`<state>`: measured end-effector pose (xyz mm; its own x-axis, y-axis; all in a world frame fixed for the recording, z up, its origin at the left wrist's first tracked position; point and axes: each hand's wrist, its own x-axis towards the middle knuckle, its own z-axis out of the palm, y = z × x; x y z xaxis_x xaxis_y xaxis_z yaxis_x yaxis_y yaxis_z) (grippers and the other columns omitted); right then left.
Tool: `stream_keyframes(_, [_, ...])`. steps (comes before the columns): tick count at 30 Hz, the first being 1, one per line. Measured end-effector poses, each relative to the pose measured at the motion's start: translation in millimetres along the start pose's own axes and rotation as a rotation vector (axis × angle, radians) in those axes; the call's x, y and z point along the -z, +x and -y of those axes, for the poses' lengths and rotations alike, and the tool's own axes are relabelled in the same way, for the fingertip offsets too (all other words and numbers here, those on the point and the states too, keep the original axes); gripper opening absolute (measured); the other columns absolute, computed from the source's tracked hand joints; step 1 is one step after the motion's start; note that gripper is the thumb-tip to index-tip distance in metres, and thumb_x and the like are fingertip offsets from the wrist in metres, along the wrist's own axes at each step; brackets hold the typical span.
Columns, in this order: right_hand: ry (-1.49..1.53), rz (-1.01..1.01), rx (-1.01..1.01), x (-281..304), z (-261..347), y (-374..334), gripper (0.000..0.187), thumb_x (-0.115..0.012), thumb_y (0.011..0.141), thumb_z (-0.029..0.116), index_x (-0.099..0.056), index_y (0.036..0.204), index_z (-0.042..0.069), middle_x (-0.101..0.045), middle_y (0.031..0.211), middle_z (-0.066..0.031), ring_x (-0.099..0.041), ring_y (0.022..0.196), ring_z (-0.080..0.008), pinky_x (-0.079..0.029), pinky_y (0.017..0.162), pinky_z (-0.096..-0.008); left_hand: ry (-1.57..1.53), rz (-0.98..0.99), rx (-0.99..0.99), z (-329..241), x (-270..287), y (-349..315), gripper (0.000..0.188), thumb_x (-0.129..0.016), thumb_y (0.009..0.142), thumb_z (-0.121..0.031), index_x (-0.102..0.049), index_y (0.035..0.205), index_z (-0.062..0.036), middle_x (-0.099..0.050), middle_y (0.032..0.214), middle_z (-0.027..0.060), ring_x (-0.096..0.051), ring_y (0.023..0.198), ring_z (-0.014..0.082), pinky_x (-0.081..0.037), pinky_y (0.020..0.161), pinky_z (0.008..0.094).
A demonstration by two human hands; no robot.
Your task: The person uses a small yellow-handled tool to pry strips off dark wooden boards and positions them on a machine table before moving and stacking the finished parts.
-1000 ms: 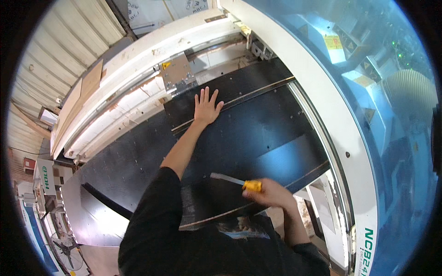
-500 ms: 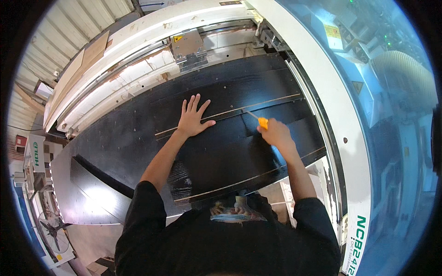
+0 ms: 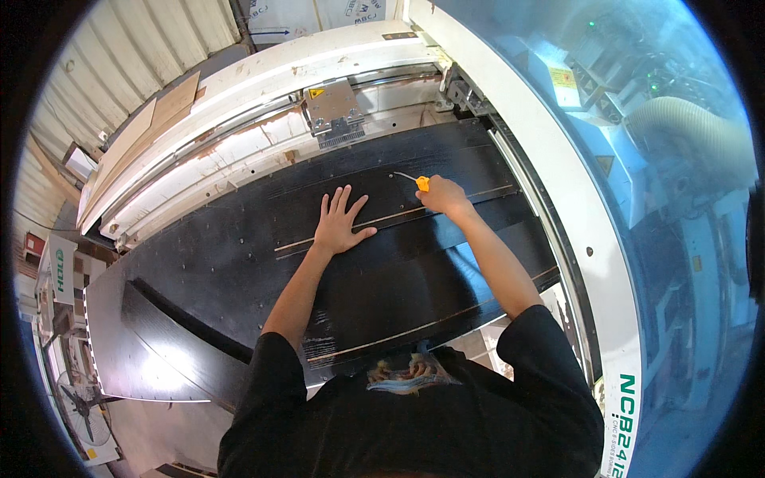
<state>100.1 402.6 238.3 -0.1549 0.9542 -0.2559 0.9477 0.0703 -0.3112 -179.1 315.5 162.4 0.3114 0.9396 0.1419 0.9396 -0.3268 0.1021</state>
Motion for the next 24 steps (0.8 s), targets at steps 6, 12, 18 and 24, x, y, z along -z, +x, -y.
stream_keyframes(6, [0.058,0.155,0.105,-4.0,6.1,-40.4,0.059,-0.073,0.088,0.049,-0.064,0.117,-0.001,-0.074,0.099,-0.0215,-0.074,0.09,-0.0331,-0.058,0.077,-0.0428,-0.231,-0.179,0.081,7.1,-0.2,1.2,0.075,-0.044,0.099,-0.065,-0.035,0.157,-0.0168,-0.03,0.161,0.0225,-0.023,0.151,0.0399,-0.016,0.123,0.0554])
stream_keyframes(12, [0.275,0.468,0.13,-5.7,-27.9,-137.1,0.054,-0.07,0.091,0.053,-0.065,0.094,-0.001,-0.066,0.068,-0.0072,-0.063,0.054,-0.0218,-0.05,0.053,-0.0335,-0.234,-0.209,0.23,12.2,-14.5,5.9,0.066,-0.039,0.104,-0.058,-0.039,0.155,-0.0154,-0.029,0.162,0.0225,-0.023,0.151,0.0401,-0.015,0.123,0.0549])
stream_keyframes(18, [0.253,-0.363,-0.556,24.2,-166.5,-184.0,0.055,-0.067,0.092,0.048,-0.069,0.104,-0.005,-0.072,0.097,-0.027,-0.071,0.097,-0.0425,-0.056,0.083,-0.0505,-0.088,-0.118,0.18,9.1,-11.7,3.1,0.069,-0.041,0.101,-0.062,-0.04,0.154,-0.0185,-0.027,0.164,0.0196,-0.02,0.153,0.0396,-0.012,0.124,0.0571])
stream_keyframes(24, [0.502,0.099,-0.136,-34.0,-151.3,-221.4,0.05,-0.071,0.088,0.053,-0.072,0.099,0.005,-0.072,0.084,-0.0156,-0.069,0.075,-0.0293,-0.054,0.069,-0.0401,-0.066,-0.09,0.185,7.9,-11.4,15.2,0.072,-0.041,0.1,-0.065,-0.037,0.156,-0.0194,-0.024,0.165,0.0207,-0.018,0.153,0.0413,-0.01,0.123,0.0594])
